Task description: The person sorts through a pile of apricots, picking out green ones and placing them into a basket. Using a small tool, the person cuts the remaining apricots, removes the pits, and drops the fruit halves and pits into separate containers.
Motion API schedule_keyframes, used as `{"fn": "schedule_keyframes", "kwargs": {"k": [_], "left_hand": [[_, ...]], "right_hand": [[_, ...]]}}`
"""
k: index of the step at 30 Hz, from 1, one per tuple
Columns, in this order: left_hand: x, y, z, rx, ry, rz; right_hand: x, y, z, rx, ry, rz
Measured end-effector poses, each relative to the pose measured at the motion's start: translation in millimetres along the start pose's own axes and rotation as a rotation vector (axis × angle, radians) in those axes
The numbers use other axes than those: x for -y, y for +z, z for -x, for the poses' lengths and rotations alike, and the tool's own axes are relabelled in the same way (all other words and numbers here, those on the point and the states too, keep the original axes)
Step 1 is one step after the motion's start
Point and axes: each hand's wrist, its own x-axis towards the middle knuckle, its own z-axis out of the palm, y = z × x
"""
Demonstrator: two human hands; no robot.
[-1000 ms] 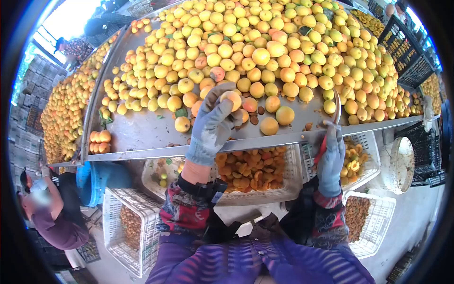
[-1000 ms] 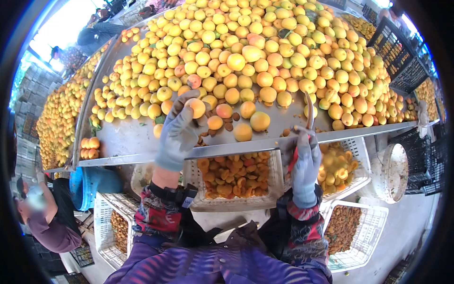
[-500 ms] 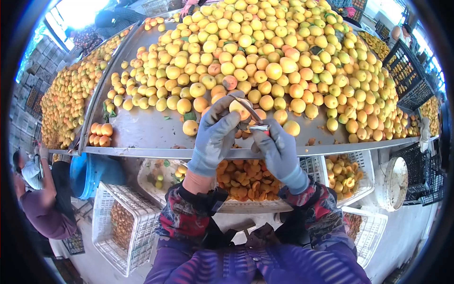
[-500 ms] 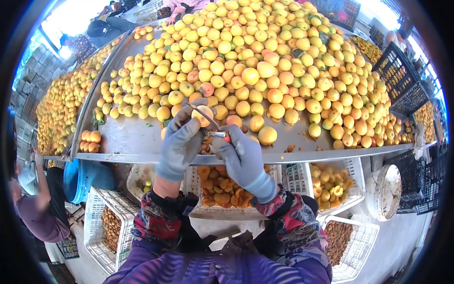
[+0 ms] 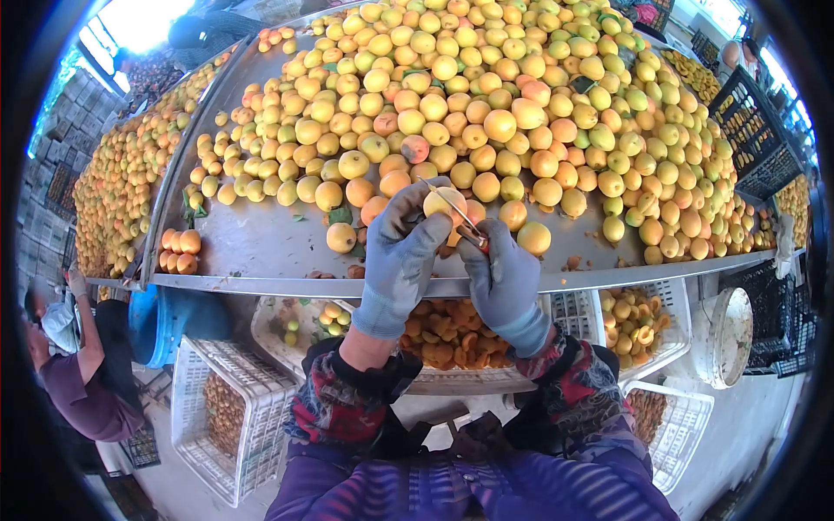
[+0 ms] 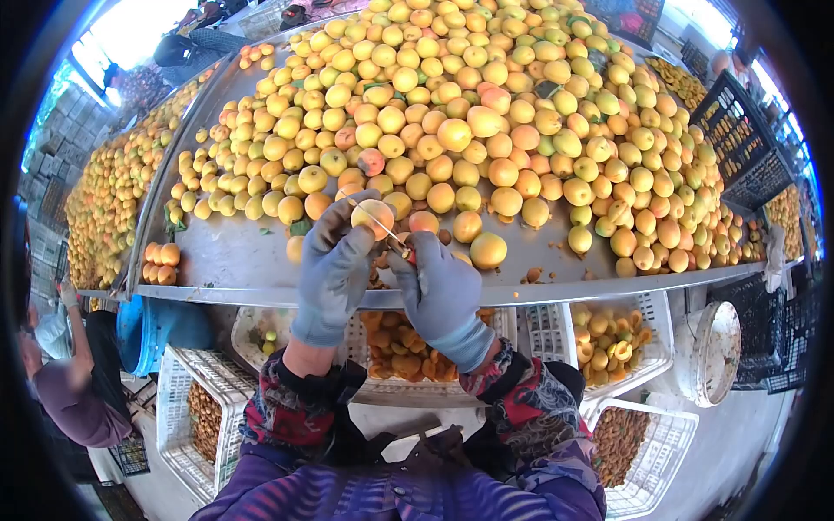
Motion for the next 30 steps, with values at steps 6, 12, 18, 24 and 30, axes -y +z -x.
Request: {"fn": "schedule_keyframes", "kwargs": {"k": [6, 12, 18, 24, 30], "left_hand": [[6, 1, 1, -0.048, 0.009, -0.025], [1, 17, 2, -0.102, -0.070, 0.210], [3, 9, 0, -0.109, -0.009, -0.098], [-4, -2, 0, -0.167, -0.117, 0.108], [0, 2, -1, -0.149, -0.043, 0.068]], "right_hand": [[-3, 7, 4, 0.053, 0.088, -0.122], [-1, 6, 0, 0.030, 0.046, 0.008], [1, 5, -1, 0.048, 0.057, 0.078], [1, 5, 1, 0.069, -0.004, 0.104], [-1, 6, 4, 0.055, 0.009, 0.163]]}}
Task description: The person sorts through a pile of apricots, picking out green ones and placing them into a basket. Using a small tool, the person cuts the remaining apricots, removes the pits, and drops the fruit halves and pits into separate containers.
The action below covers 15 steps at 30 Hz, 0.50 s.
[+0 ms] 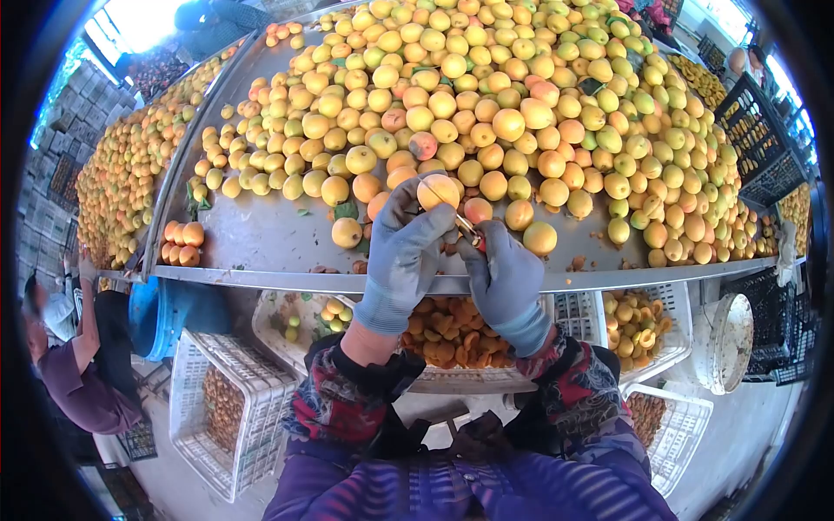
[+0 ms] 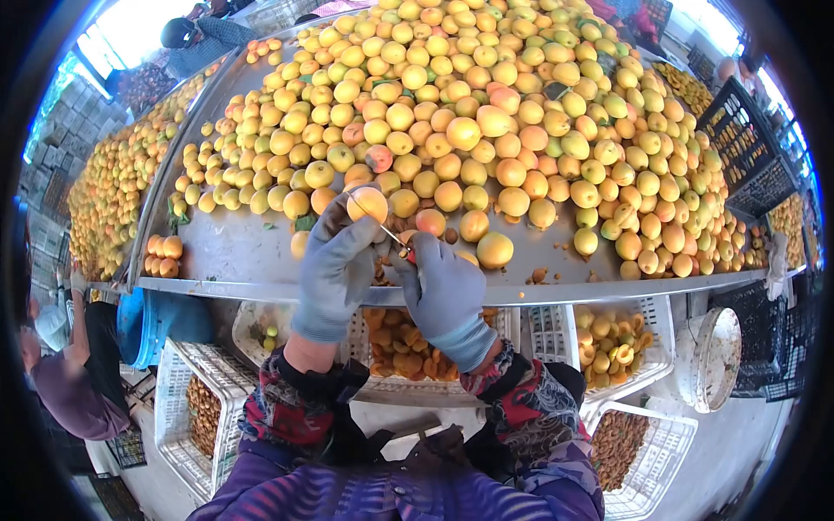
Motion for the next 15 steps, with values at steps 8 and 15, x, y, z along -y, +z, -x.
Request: {"fn": "schedule_keyframes", "kwargs": {"k": [8, 15], "left_hand": [[-7, -13, -5, 0.167, -0.136, 0.261], [-7, -19, -5, 0.133, -0.143, 0.281]], "right_hand": [[-4, 0, 1, 0.013, -0.063, 0.026], [-4, 1, 1, 0.041, -0.050, 0.062]]}}
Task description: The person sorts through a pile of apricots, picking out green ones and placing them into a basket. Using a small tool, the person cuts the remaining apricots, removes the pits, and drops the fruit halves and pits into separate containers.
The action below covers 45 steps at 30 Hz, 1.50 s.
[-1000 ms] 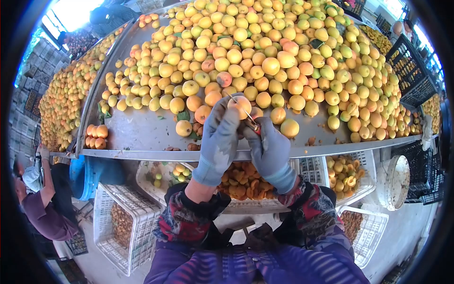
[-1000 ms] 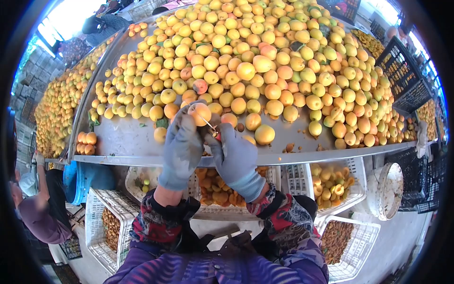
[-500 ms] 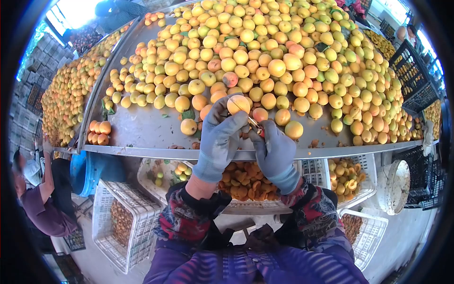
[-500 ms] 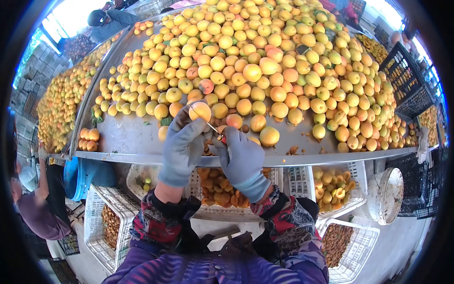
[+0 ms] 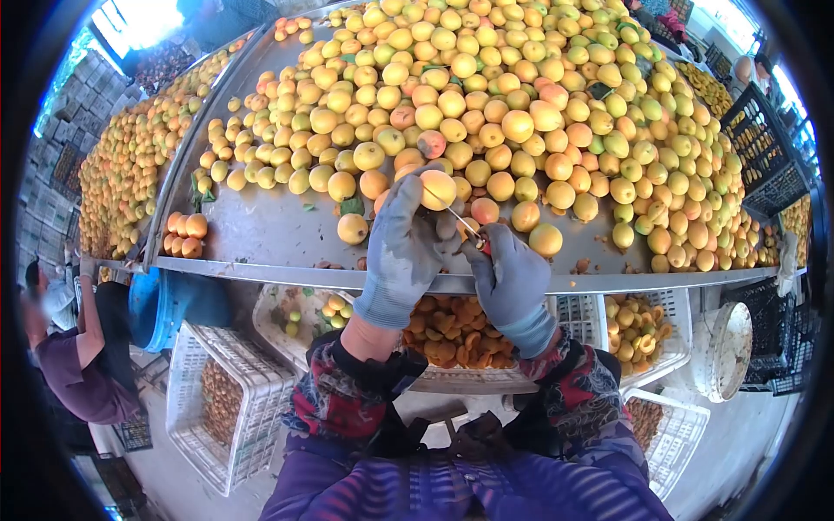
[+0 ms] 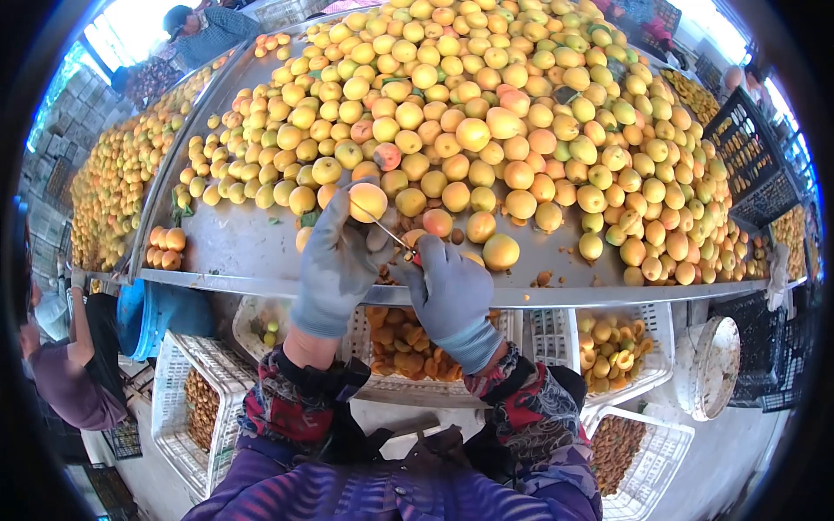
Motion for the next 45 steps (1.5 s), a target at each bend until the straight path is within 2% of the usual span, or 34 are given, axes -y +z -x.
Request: {"fn": "schedule_keyframes", "kwargs": {"k": [4, 6, 9, 16, 19, 21, 22, 24, 25, 26, 28, 30, 32, 36, 38, 39, 40, 42, 43, 45], "left_hand": [[0, -6, 1, 0.024, -0.072, 0.038], [1, 14, 1, -0.178, 0.092, -0.158], [-3, 8, 1, -0.169, 0.048, -0.200], [-8, 4, 1, -0.128, -0.022, -0.128], [-13, -2, -2, -0.237, -0.015, -0.049], [-12, 4, 0, -0.202, 0.075, -0.316], [-9, 7, 2, -0.199, 0.062, -0.313], [1, 15, 8, -0.076, 0.094, -0.640], [7, 20, 12, -0.049, 0.090, -0.701], [12, 22, 12, -0.041, 0.080, -0.698], [21, 21, 13, -0.028, 0.167, -0.797], [25, 17, 16, -0.052, 0.160, -0.753], [24, 12, 23, 0.014, 0.380, -1.303], [24, 0, 19, 0.088, 0.323, -1.293], [16, 22, 18, -0.434, -0.371, -0.215], [15, 19, 16, -0.358, -0.443, -0.114], [13, 16, 16, -0.354, -0.447, -0.114], [14, 12, 17, -0.021, -0.304, -0.120], [14, 16, 18, -0.017, -0.310, -0.116], [8, 27, 23, -0.054, -0.332, -0.361]], "right_hand": [[1, -1, 1, -0.003, -0.029, 0.029], [0, -1, 2, -0.020, -0.024, 0.023], [1, -2, 2, -0.025, -0.032, 0.015], [-1, -6, 6, 0.020, -0.041, 0.006], [-5, -8, 7, 0.044, -0.006, -0.156], [5, -24, -2, 0.154, 0.515, -1.026], [8, -24, -7, 0.147, 0.527, -1.021], [13, -19, -19, -0.030, 0.329, -1.142], [3, -17, -18, 0.041, 0.248, -0.993], [-3, -13, -18, 0.032, 0.257, -0.987], [-9, -7, -18, 0.111, 0.141, -0.956], [-6, -13, -18, 0.152, 0.188, -1.035], [-6, -14, -14, 0.150, 0.177, -0.992], [-1, -21, -10, 0.197, 0.160, -0.930], [2, -21, -11, 0.165, 0.297, -1.215], [2, -34, -15, 0.231, 0.525, -1.203], [-4, -36, -17, 0.225, 0.527, -1.201], [-15, -38, -15, 0.304, 0.484, -1.621], [-12, -39, -13, 0.224, 0.589, -1.554], [-25, -32, -8, 0.275, 0.585, -1.616]]}}
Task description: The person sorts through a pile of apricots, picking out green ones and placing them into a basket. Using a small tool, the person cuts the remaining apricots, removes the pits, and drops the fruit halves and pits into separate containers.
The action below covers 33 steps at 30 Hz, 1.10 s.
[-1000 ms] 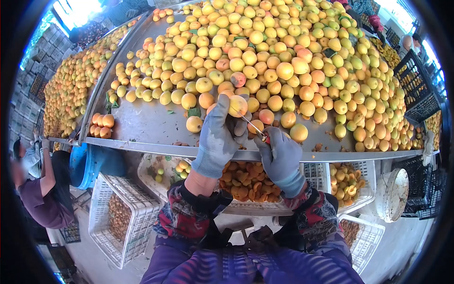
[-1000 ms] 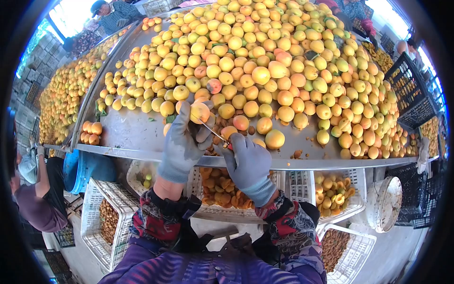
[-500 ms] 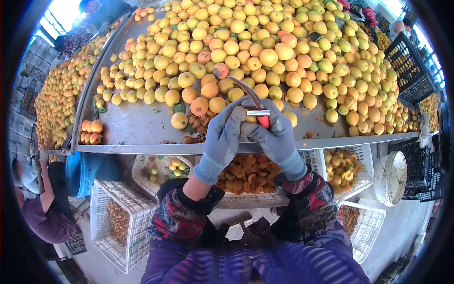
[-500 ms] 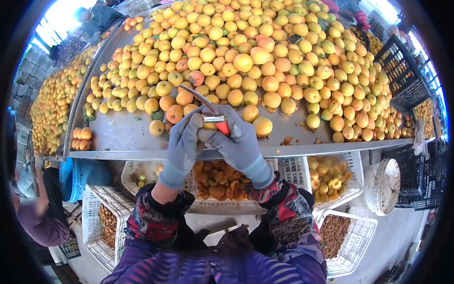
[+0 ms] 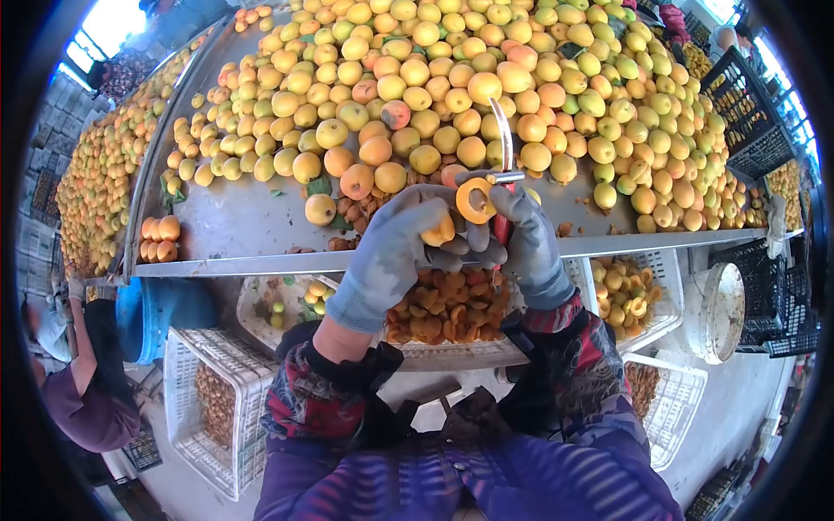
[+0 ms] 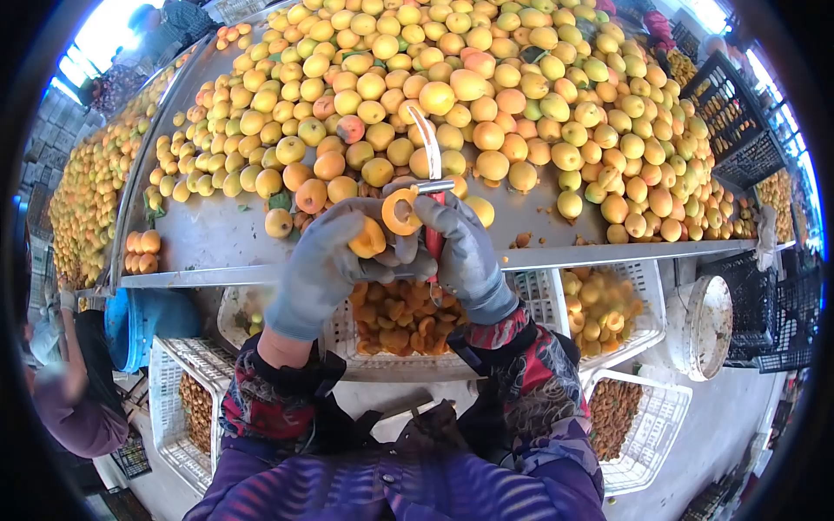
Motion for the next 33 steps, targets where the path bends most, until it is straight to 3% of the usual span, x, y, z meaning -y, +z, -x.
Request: {"fn": "schedule_keyframes", "kwargs": {"k": [3, 5, 8, 12, 18, 21, 24, 26, 30, 32, 33], "left_hand": [[4, -3, 7, -0.037, -0.009, -0.193], [6, -5, 4, -0.074, -0.001, -0.186], [9, -3, 5, -0.140, 0.094, -0.198], [12, 2, 4, -0.158, 0.218, -0.248], [11, 4, 2, -0.100, 0.243, -0.270], [16, 2, 0, -0.105, 0.265, -0.393], [21, 4, -1, -0.082, 0.284, -0.295], [21, 5, -3, -0.074, 0.217, -0.079], [24, 2, -6, -0.078, 0.127, 0.113], [28, 1, -7, -0.168, 0.110, 0.135], [30, -3, -8, -0.169, 0.113, 0.136]], "right_hand": [[-2, 4, 3, 0.011, 0.043, 0.003], [-1, 6, 6, -0.026, 0.116, 0.262], [-5, 12, 5, -0.072, 0.024, 0.339], [-10, 19, 6, -0.199, -0.043, 0.317], [-2, 15, 11, -0.158, 0.076, 0.203], [-1, 20, 13, -0.245, 0.110, 0.045], [-5, 10, 13, -0.209, 0.134, 0.007], [-9, 2, 11, -0.097, 0.124, -0.099], [-5, 0, 10, -0.070, 0.136, -0.151], [-9, 6, 9, -0.223, 0.027, 0.165], [-9, 12, 9, -0.220, 0.028, 0.167]]}}
